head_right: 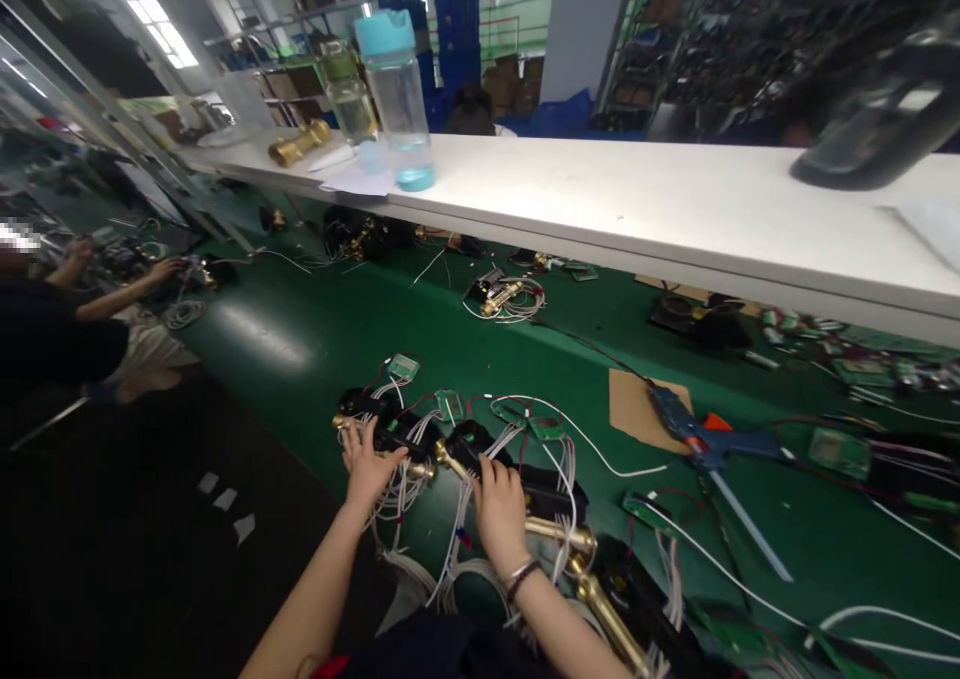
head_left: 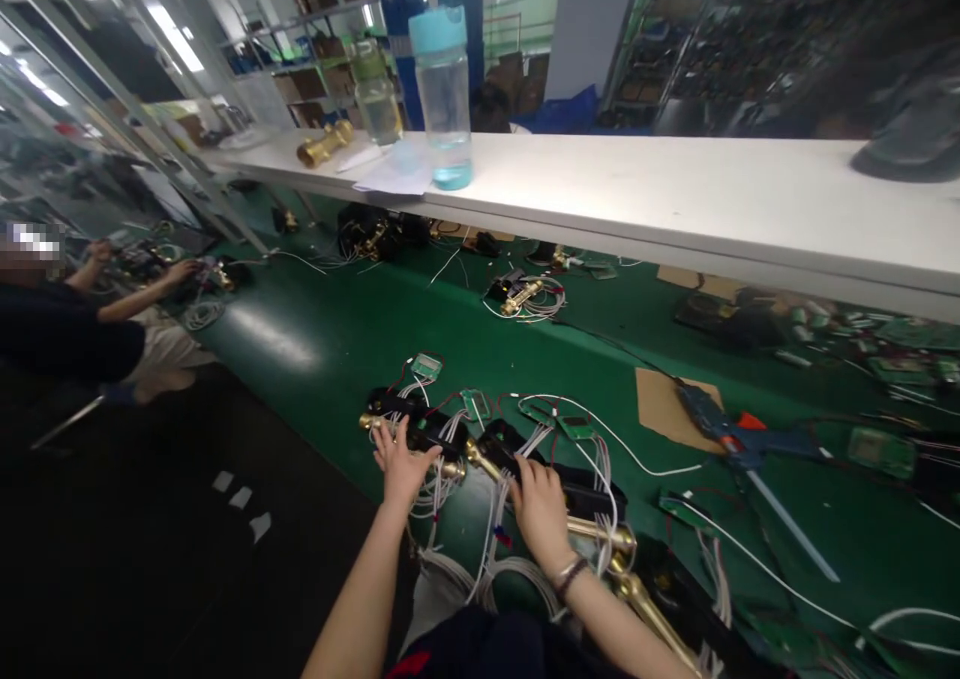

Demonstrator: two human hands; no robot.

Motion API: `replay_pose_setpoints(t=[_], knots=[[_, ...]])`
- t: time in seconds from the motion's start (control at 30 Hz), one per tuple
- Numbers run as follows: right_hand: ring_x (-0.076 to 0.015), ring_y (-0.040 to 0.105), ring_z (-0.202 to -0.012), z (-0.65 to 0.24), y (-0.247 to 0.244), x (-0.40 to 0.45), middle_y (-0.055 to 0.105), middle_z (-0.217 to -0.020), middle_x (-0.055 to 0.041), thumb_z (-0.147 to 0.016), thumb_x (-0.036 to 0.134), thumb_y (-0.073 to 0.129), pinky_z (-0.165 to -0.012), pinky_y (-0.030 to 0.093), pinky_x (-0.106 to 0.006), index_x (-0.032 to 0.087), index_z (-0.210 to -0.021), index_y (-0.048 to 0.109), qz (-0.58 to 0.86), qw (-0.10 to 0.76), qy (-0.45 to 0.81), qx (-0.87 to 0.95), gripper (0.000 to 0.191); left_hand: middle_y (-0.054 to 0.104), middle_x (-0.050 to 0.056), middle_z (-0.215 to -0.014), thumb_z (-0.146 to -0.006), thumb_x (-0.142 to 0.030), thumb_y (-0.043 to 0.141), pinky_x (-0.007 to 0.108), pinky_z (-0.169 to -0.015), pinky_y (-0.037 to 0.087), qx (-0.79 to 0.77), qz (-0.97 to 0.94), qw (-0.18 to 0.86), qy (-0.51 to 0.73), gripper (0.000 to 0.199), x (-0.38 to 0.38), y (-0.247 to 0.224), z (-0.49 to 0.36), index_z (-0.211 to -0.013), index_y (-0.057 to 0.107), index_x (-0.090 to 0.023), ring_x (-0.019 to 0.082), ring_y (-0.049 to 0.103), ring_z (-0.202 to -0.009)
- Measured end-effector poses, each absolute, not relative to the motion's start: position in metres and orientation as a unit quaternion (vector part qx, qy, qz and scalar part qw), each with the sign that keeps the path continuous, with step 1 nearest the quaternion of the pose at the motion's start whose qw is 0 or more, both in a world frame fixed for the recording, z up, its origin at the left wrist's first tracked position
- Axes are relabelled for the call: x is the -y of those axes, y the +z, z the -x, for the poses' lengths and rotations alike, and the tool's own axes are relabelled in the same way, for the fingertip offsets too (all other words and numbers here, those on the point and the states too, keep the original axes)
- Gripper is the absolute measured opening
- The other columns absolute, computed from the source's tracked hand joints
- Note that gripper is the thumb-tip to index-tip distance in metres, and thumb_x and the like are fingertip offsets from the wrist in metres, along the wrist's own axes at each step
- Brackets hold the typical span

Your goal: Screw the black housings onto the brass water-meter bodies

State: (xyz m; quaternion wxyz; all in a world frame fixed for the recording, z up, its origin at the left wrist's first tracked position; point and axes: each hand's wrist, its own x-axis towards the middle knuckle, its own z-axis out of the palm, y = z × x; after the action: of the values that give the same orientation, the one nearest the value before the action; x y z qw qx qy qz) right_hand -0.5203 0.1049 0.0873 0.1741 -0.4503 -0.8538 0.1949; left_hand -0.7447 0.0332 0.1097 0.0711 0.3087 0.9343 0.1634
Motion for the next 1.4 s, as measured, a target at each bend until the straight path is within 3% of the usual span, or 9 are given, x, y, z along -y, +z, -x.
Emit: replay_pose_setpoints(t=[0.13,0.33,0.57,0.73,0.97,1.2,1.33,1.4], knots=[[-0.0304,0.058,-0.096,0.532,0.076,-0.113,0.062,-0.101,-0.0192,-0.088,0.022,0.042,-0.087,0.044,-0.044,0.009,-0.107,0.055,0.507,0.166,0.215,0.818,0.027,0.008,0.018,-0.153,-0.067,-0.046,0.073,0.059,-0.103,0.026,-0.921,-0.346,0.081,0.161,0.079,-0.026,0.108,0.765,-0.135,0.041,-0.022,0.042,0.009,-0.138],[-0.0243,0.067,-0.079,0.534,0.082,-0.117,0.069,-0.09,-0.0101,-0.081,0.024,0.045,-0.069,0.05,-0.032,0.019,-0.09,0.057,0.544,0.128,0.288,0.778,0.016,0.002,0.011,-0.155,-0.06,-0.048,0.077,0.061,-0.107,0.016,-0.861,-0.454,0.189,0.13,0.086,-0.038,0.114,0.797,-0.136,0.041,-0.028,0.041,0.001,-0.139],[-0.0252,0.069,-0.079,0.561,0.104,-0.11,0.071,-0.087,-0.0096,-0.077,0.035,0.043,-0.068,0.052,-0.031,0.022,-0.084,0.055,0.527,0.099,0.336,0.774,0.019,0.004,0.009,-0.155,-0.055,-0.052,0.077,0.063,-0.108,0.009,-0.825,-0.482,0.269,0.122,0.084,-0.048,0.122,0.843,-0.129,0.048,-0.025,0.039,-0.003,-0.139],[-0.0266,0.069,-0.083,0.617,0.08,-0.107,0.072,-0.092,-0.0133,-0.077,0.04,0.04,-0.068,0.053,-0.031,0.021,-0.09,0.055,0.495,0.095,0.372,0.779,0.027,0.007,0.009,-0.155,-0.051,-0.052,0.08,0.061,-0.109,0.006,-0.814,-0.481,0.291,0.148,0.083,-0.044,0.121,0.913,-0.125,0.053,-0.026,0.04,-0.002,-0.139],[-0.0237,0.069,-0.085,0.758,0.079,-0.108,0.071,-0.099,-0.0124,-0.082,0.028,0.043,-0.068,0.052,-0.027,0.018,-0.096,0.057,0.463,0.03,0.367,0.807,0.022,0.011,0.009,-0.154,-0.048,-0.05,0.083,0.055,-0.111,0.014,-0.826,-0.465,0.273,0.165,0.086,-0.03,0.12,1.05,-0.125,0.053,-0.027,0.037,0.002,-0.14],[-0.0257,0.069,-0.081,0.932,0.103,-0.121,0.07,-0.09,-0.013,-0.086,0.017,0.047,-0.068,0.05,-0.032,0.015,-0.098,0.059,0.443,0.013,0.344,0.827,0.017,0.014,0.009,-0.153,-0.055,-0.045,0.08,0.048,-0.112,0.018,-0.845,-0.472,0.214,0.128,0.076,-0.035,0.112,1.216,-0.124,0.054,-0.026,0.034,0.006,-0.141],[-0.0239,0.066,-0.083,1.053,0.107,-0.137,0.068,-0.088,-0.0117,-0.084,0.012,0.053,-0.074,0.049,-0.035,0.013,-0.099,0.06,0.461,0.045,0.375,0.803,0.016,0.025,0.012,-0.15,-0.059,-0.038,0.078,0.041,-0.109,0.027,-0.859,-0.478,0.164,0.077,0.066,-0.055,0.124,1.329,-0.12,0.058,-0.022,0.033,0.022,-0.138],[-0.021,0.064,-0.086,1.11,0.113,-0.149,0.066,-0.092,-0.0082,-0.088,0.017,0.055,-0.079,0.05,-0.038,0.011,-0.103,0.059,0.462,0.066,0.395,0.792,0.017,0.033,0.017,-0.145,-0.063,-0.035,0.075,0.04,-0.106,0.032,-0.874,-0.467,0.123,0.059,0.059,-0.069,0.138,1.377,-0.117,0.059,-0.016,0.033,0.034,-0.132]])
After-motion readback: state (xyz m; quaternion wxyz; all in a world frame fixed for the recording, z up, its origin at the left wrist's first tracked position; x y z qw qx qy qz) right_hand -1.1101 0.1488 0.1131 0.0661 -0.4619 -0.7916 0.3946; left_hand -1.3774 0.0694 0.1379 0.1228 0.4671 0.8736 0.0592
